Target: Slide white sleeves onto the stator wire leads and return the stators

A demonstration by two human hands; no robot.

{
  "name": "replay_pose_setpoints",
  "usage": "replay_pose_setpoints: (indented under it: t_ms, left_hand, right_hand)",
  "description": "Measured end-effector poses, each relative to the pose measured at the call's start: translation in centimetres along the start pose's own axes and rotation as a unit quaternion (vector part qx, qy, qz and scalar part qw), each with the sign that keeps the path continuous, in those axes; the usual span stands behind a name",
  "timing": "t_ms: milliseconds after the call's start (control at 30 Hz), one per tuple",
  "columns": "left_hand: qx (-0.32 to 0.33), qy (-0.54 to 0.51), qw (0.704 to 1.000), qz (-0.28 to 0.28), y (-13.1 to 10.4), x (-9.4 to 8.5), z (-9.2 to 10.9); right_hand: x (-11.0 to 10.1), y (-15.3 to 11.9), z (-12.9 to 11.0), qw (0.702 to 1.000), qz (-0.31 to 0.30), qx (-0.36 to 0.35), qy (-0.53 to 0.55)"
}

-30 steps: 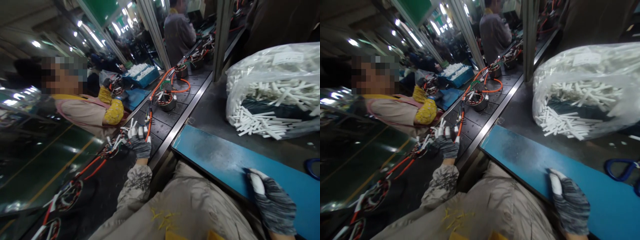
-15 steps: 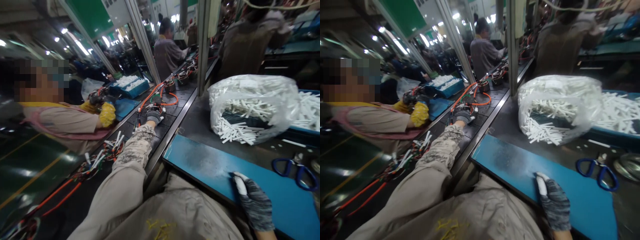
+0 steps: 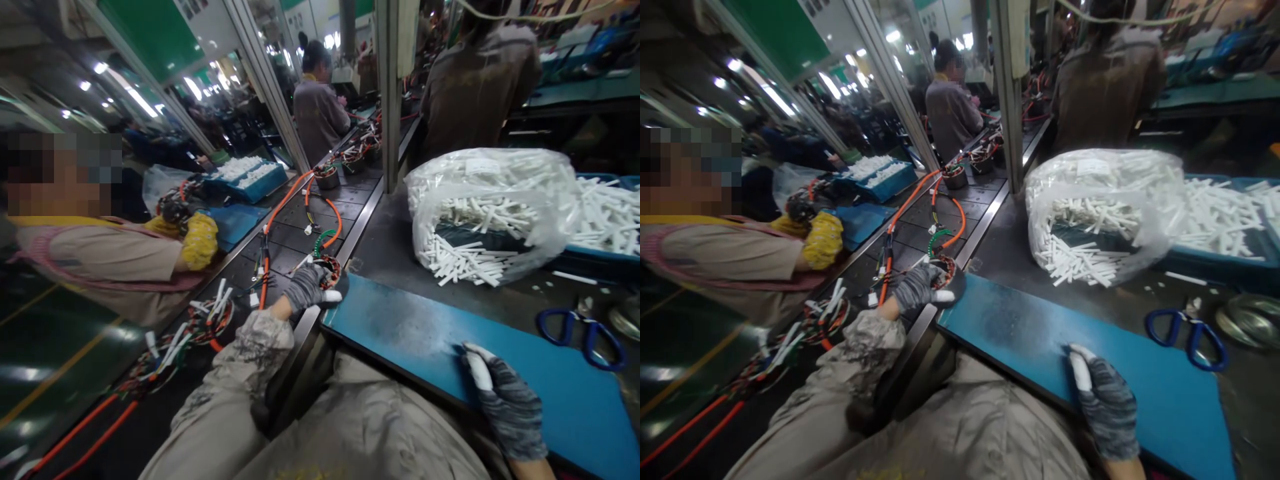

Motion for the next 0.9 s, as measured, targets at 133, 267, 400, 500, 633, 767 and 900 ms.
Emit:
replay_pose_setpoints:
  t_ms: [133,267,400,500,633,767,900]
  left_hand:
    - [-0.022,0.037,0.996,-0.077,-1.9,5.8,5.1]
    - [0.100,-0.086,0.983,-0.127,-3.4,6.7,11.0]
    - [0.302,-0.316,0.893,-0.106,-1.2,2.3,11.5]
    - [0.347,-0.227,0.907,-0.072,3.0,2.4,9.6]
    - [0.281,-0.080,0.946,-0.136,5.8,6.2,8.1]
    - [0.200,-0.001,0.976,-0.084,3.4,6.3,7.7]
    - [0.101,-0.002,0.995,-0.029,0.1,5.4,6.2]
  right_hand:
    - [0.4,0.9,-6.3,0.980,0.047,-0.192,0.005]
    - [2.3,2.7,-11.8,0.944,0.026,-0.328,0.001]
    - [3.6,4.2,-13.1,0.918,-0.001,-0.394,-0.036]
    - [3.6,5.2,-12.5,0.912,-0.054,-0.407,-0.002]
    - [2.9,7.2,-11.2,0.917,-0.157,-0.342,0.135]
    - [3.6,9.6,-7.9,0.948,-0.184,-0.086,0.246]
    - [4.2,10.1,-6.0,0.918,-0.200,0.054,0.339]
Point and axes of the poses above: each hand's wrist, its own y-axis towards the middle knuckle, its own x-axis out of the palm, z = x × y, the point moved 8 cm from there along y, towards the middle knuckle, and after that the axes turned 6 degrees about -x, right-handed, at the moved point
